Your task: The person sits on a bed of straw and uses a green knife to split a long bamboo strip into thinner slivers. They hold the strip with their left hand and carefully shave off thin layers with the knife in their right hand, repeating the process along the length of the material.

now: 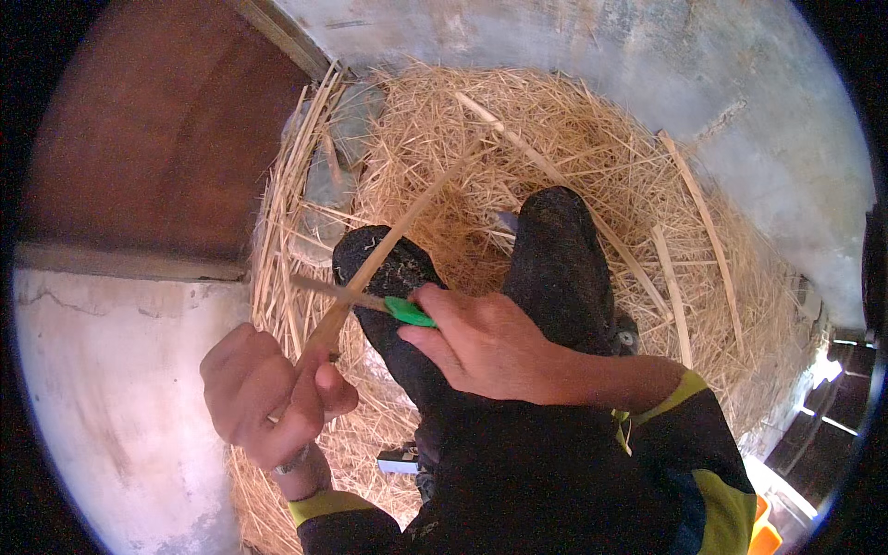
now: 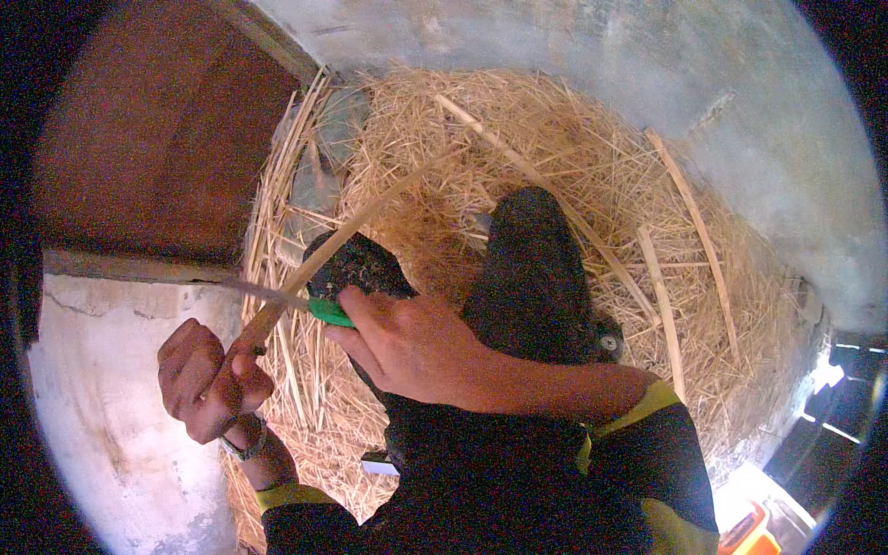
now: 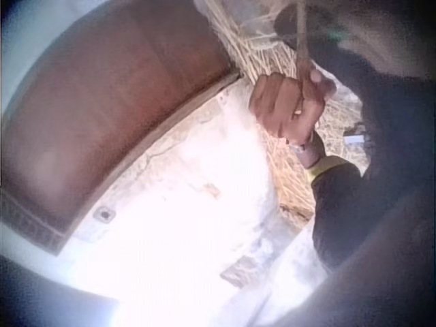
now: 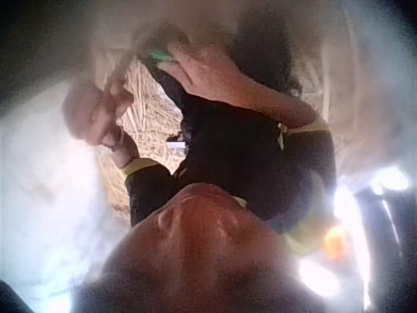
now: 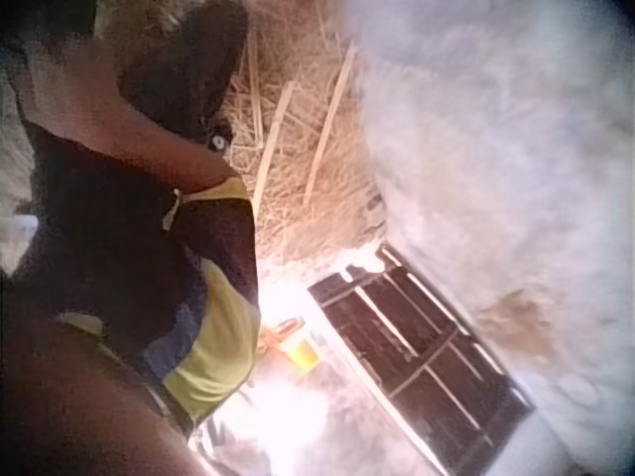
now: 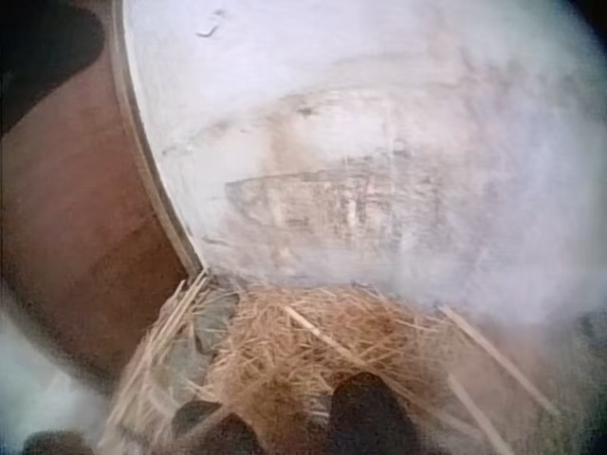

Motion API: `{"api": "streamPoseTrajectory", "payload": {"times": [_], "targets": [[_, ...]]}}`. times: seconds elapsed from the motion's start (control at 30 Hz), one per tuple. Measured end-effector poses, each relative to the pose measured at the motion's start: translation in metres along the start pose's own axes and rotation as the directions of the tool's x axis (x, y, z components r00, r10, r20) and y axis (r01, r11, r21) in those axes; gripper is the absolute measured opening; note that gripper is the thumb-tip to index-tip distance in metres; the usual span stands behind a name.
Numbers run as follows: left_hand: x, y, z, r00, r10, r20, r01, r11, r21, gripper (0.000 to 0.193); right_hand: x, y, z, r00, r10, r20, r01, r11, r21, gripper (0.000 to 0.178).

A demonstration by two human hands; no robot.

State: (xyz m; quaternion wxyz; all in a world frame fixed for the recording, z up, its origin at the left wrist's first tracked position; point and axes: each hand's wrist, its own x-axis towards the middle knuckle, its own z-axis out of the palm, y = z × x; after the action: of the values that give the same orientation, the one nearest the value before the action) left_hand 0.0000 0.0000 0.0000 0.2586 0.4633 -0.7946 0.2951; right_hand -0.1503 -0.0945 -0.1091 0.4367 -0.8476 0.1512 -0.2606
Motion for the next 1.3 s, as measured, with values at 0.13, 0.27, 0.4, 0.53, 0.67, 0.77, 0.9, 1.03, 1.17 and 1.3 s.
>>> {"api": "streamPoseTrajectory", "payload": {"times": [0.13,0.27,0.4,0.53,0.67,0.77,0.9,1.03,1.17,1.3], "targets": [[-0.012,0.007,0.014,0.997,-0.012,-0.070,0.007,0.998,-0.065,0.021,0.004,0.064,-0.006,0.995,0.095,0.034,-0.078,0.935,-0.345,0.030],[-0.013,0.004,0.016,0.993,0.001,-0.120,-0.011,0.997,-0.076,0.020,0.002,0.035,-0.012,0.994,0.090,0.068,-0.080,0.987,-0.137,0.030],[-0.009,0.002,0.024,0.985,0.014,-0.170,-0.027,0.997,-0.072,0.022,0.010,0.071,0.003,0.993,0.111,-0.040,-0.116,0.978,-0.172,0.031],[-0.015,0.004,0.020,0.984,-0.076,-0.160,0.066,0.996,-0.068,0.025,0.017,0.076,0.000,0.984,0.173,-0.041,-0.178,0.957,-0.227,0.031],[-0.016,0.002,0.024,0.977,-0.084,-0.196,0.079,0.996,-0.036,0.029,0.022,0.063,0.008,0.998,0.059,0.019,-0.053,0.972,-0.231,0.028],[-0.013,0.004,0.028,0.966,-0.126,-0.225,0.140,0.989,0.048,0.033,0.023,0.136,0.023,0.983,0.183,-0.022,-0.181,0.941,-0.287,0.030],[-0.026,0.001,0.022,0.963,-0.120,-0.240,0.111,0.993,-0.051,0.036,0.025,0.116,0.011,0.970,0.242,-0.002,-0.234,0.936,-0.262,0.032],[-0.022,-0.001,0.021,0.933,-0.239,-0.268,0.269,0.960,0.082,0.033,0.031,0.094,0.025,0.987,0.158,-0.039,-0.162,0.975,-0.152,0.034],[-0.046,0.004,0.029,0.655,-0.584,-0.479,0.725,0.664,0.181,0.034,0.045,0.128,0.030,0.984,0.149,-0.095,-0.166,0.960,-0.224,0.033],[-0.055,0.007,0.027,0.511,-0.619,-0.596,0.833,0.527,0.166,0.031,0.052,0.074,0.042,0.971,0.223,0.092,-0.221,0.975,-0.030,0.030]]}}
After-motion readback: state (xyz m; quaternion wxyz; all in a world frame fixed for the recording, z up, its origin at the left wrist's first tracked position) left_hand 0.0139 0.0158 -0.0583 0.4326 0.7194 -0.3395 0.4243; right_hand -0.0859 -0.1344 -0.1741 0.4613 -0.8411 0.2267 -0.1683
